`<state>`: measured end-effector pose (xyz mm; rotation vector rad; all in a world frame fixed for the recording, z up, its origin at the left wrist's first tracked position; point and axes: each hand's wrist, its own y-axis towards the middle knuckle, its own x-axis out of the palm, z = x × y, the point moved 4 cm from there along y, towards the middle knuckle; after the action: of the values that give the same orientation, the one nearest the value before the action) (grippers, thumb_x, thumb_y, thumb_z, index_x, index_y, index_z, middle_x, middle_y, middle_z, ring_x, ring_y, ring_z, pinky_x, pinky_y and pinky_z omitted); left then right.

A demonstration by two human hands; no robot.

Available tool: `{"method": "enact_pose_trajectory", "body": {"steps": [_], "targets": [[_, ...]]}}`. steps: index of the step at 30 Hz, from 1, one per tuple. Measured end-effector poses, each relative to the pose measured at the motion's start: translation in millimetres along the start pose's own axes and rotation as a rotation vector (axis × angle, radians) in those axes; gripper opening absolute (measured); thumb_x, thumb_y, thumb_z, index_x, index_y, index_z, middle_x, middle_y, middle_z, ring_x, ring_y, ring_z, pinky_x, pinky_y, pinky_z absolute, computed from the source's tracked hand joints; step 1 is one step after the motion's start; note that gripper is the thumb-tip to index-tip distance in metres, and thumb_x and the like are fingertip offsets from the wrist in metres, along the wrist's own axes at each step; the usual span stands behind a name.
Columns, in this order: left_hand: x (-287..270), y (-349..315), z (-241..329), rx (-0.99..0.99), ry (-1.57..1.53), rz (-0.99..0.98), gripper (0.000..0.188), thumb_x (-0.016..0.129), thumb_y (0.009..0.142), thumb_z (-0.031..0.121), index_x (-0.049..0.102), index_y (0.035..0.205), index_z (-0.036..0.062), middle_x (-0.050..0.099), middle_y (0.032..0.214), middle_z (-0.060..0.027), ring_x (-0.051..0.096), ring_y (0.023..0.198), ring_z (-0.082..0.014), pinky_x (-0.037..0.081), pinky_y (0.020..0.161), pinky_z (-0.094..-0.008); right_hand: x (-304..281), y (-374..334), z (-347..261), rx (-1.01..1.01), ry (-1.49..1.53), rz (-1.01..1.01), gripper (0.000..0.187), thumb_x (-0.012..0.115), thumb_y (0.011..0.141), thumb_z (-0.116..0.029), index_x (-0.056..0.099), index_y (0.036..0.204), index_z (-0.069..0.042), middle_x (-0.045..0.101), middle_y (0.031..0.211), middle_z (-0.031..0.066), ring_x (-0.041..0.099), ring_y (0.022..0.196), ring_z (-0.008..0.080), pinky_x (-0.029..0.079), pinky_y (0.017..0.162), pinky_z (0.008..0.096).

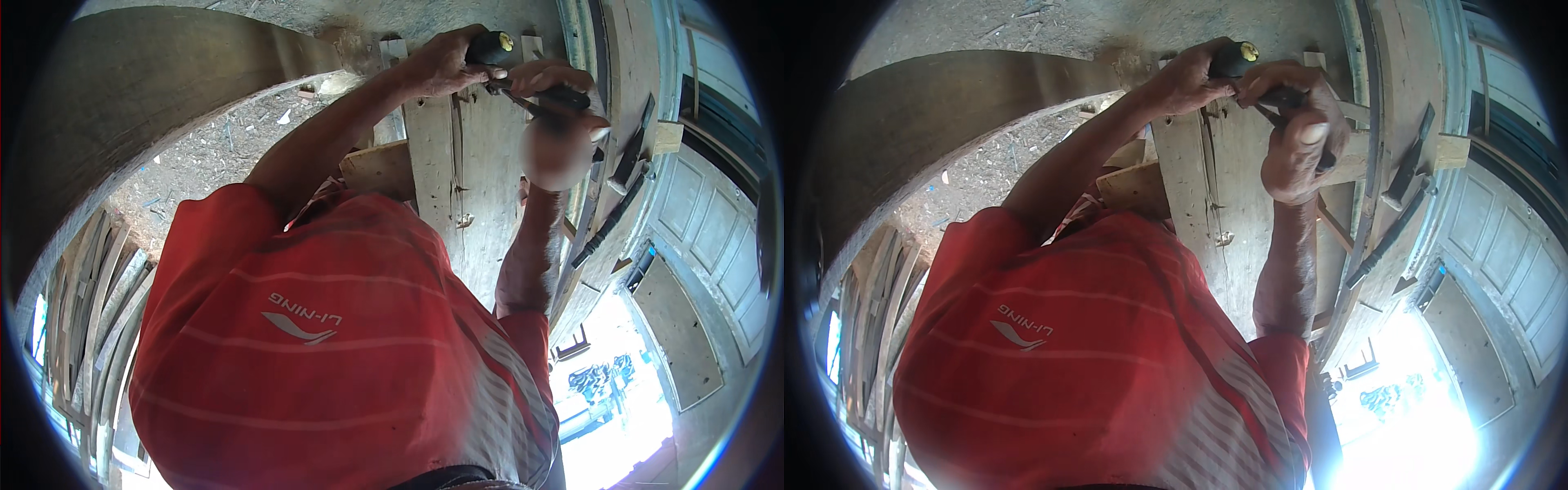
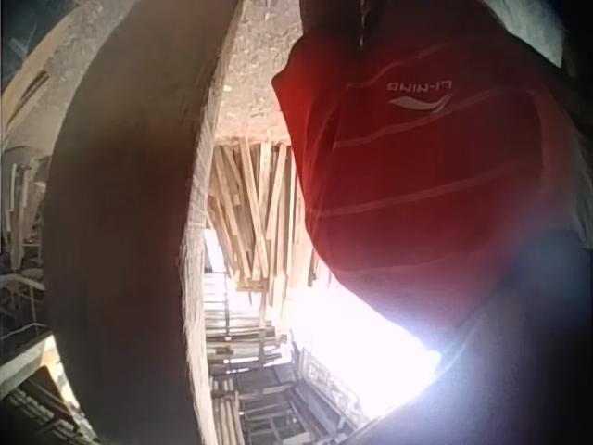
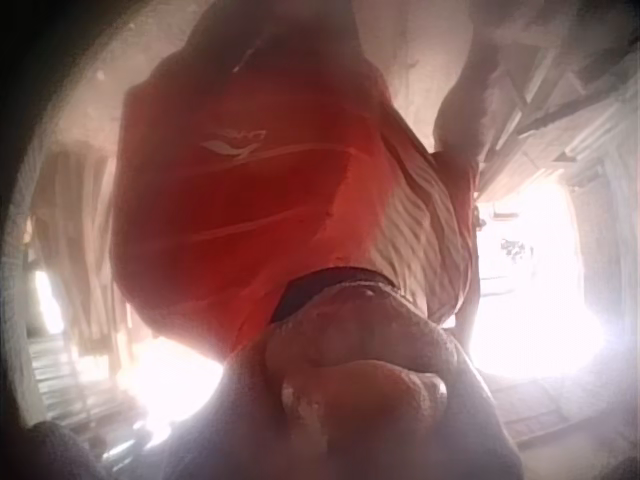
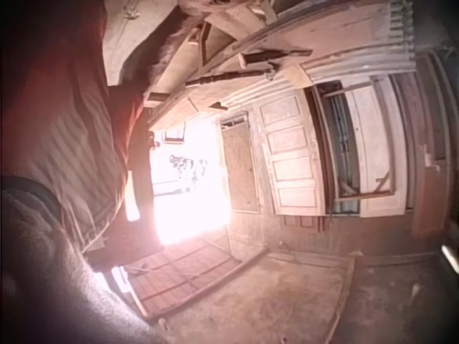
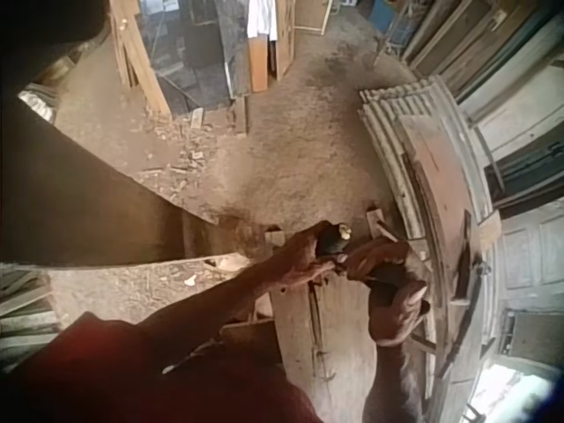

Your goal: The person uses a hammer and a pair of pincers to remove nails from a wooden board, then uses a hammer and chisel to carve out a section of a wooden door.

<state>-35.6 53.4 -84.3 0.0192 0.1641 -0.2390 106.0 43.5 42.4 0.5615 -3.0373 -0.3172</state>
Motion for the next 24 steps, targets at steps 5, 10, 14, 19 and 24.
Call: {"method": "enact_pose_trajectory", "body": {"steps": [5, 10, 14, 19, 24], "targets": [[5.1, 1.6, -8.7, -0.046, 0.033, 0.014, 0.054, 0.08, 0.088, 0.035, 0.058, 0.122, -0.0013, 0.071, 0.102, -0.02, 0.07, 0.095, -0.0316, 0.055, 0.083, -0.041, 7.9, 4.0, -13.4, -0.056, -0.079, -0.144, 0.081, 0.042, 0.098, -0.071, 0.059, 0.105, 0.007, 0.064, 0.093, 0.0145, 0.066, 0.086, 0.0206, 0.055, 0.08, 0.0326], [9.5, 4.8, -17.8, -0.192, 0.055, -0.026, 0.051, 0.076, 0.091, 0.035, 0.059, 0.122, -0.0021, 0.071, 0.097, -0.0197, 0.07, 0.089, -0.0307, 0.054, 0.079, -0.042, 6.1, 9.6, -3.7, -0.051, -0.046, -0.157, 0.077, 0.041, 0.101, -0.068, 0.06, 0.1, 0.007, 0.064, 0.086, 0.013, 0.064, 0.079, 0.0197, 0.053, 0.074, 0.0324], [19.4, 7.3, -47.6, -0.273, 0.117, -0.093, 0.05, 0.074, 0.092, 0.034, 0.059, 0.121, -0.0033, 0.07, 0.096, -0.0219, 0.07, 0.086, -0.0303, 0.053, 0.077, -0.0436, -0.3, 27.1, -0.8, -0.005, 0.071, 0.009, 0.07, 0.035, 0.106, -0.062, 0.059, 0.09, 0.003, 0.062, 0.074, 0.0098, 0.061, 0.068, 0.0173, 0.049, 0.062, 0.0306], [19.3, 5.3, -46.6, -0.332, 0.144, -0.096, 0.05, 0.072, 0.092, 0.034, 0.059, 0.12, -0.0054, 0.07, 0.098, -0.0258, 0.071, 0.092, -0.0345, 0.054, 0.08, -0.0443, -11.8, 44.4, 7.6, 0.106, 0.104, 0.091, 0.066, 0.039, 0.105, -0.061, 0.058, 0.089, 0.0, 0.059, 0.073, 0.0118, 0.058, 0.067, 0.0217, 0.049, 0.066, 0.0366], [15.9, 3.8, -45.4, -0.373, 0.188, -0.088, 0.048, 0.072, 0.092, 0.032, 0.059, 0.119, -0.0051, 0.07, 0.1, -0.0263, 0.071, 0.095, -0.0358, 0.053, 0.082, -0.044, -2.0, 64.7, 0.3, 0.22, 0.06, 0.131, 0.062, 0.039, 0.105, -0.058, 0.057, 0.091, 0.0, 0.058, 0.077, 0.014, 0.057, 0.074, 0.0281, 0.05, 0.075, 0.0447]]}}
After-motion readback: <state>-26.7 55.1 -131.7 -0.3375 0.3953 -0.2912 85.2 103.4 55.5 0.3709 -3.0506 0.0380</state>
